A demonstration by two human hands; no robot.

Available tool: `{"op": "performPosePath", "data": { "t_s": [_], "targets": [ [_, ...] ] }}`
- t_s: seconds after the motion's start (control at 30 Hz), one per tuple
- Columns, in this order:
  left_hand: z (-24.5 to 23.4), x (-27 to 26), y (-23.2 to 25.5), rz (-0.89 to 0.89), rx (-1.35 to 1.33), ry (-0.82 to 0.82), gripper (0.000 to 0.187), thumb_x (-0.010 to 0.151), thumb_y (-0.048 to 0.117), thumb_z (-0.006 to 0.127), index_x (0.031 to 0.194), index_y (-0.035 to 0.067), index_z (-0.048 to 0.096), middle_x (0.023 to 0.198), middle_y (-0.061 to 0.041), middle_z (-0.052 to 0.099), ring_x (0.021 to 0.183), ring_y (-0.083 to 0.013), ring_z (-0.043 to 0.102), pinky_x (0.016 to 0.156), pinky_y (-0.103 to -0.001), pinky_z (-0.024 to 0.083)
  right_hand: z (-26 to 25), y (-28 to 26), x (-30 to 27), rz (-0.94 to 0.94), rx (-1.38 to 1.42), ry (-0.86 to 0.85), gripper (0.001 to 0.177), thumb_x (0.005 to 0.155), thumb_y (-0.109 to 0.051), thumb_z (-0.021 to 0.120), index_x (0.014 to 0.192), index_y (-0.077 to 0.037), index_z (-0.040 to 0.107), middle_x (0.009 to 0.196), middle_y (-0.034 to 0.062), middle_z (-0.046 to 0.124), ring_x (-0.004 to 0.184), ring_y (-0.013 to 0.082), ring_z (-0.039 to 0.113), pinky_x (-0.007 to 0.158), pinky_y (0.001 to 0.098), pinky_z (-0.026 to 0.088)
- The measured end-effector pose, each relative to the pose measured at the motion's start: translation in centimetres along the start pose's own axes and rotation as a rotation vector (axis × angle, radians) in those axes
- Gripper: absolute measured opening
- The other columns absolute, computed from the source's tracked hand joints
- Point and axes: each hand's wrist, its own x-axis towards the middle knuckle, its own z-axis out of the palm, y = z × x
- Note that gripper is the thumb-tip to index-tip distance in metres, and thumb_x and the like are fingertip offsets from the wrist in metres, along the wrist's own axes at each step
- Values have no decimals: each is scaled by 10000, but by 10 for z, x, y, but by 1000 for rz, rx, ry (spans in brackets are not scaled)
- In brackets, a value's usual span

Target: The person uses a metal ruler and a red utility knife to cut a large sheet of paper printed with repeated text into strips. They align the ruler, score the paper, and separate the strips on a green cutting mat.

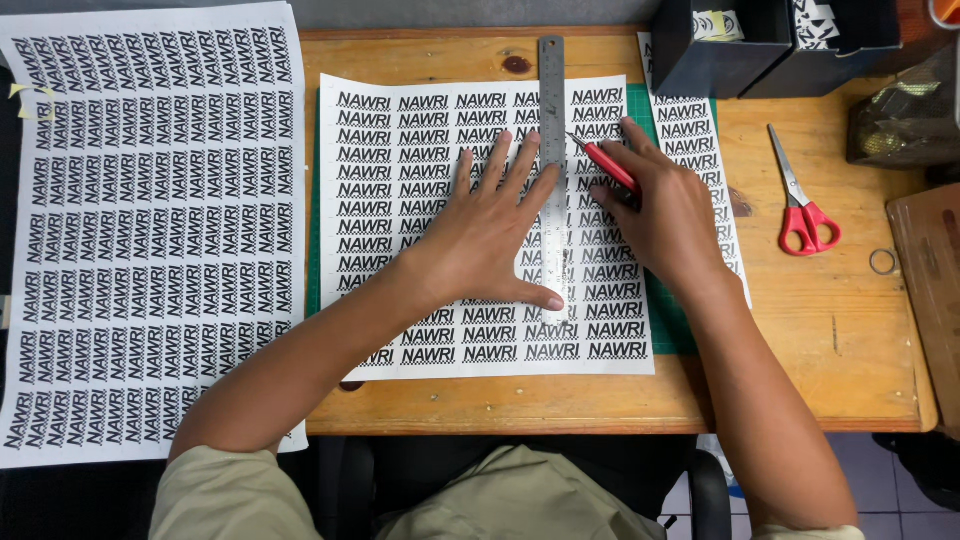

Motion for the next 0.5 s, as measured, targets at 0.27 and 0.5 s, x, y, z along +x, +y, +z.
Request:
{"op": "performPosePath", "data": {
  "t_s": [0.27,0.5],
  "targets": [
    [3,-1,1,6,19,-10,1532,724,1038,830,1730,-29,387,1803,-441,238,1671,-653,209,1220,-878,240,20,25,11,-20,-13,96,473,983,-239,961,1432,-176,827,1633,98,698,1347,468,711,1027,616,575],
    [15,8,-12,-39,28,-129,1566,769,999,876,1824,116,127,1896,-236,-52,1730,-485,-62,1321,-768,37,21,23,17,-136,-129,81,561,1097,-305,849,1585,-58,726,1716,65,619,1143,376,817,729,525,640]
  ]
}}
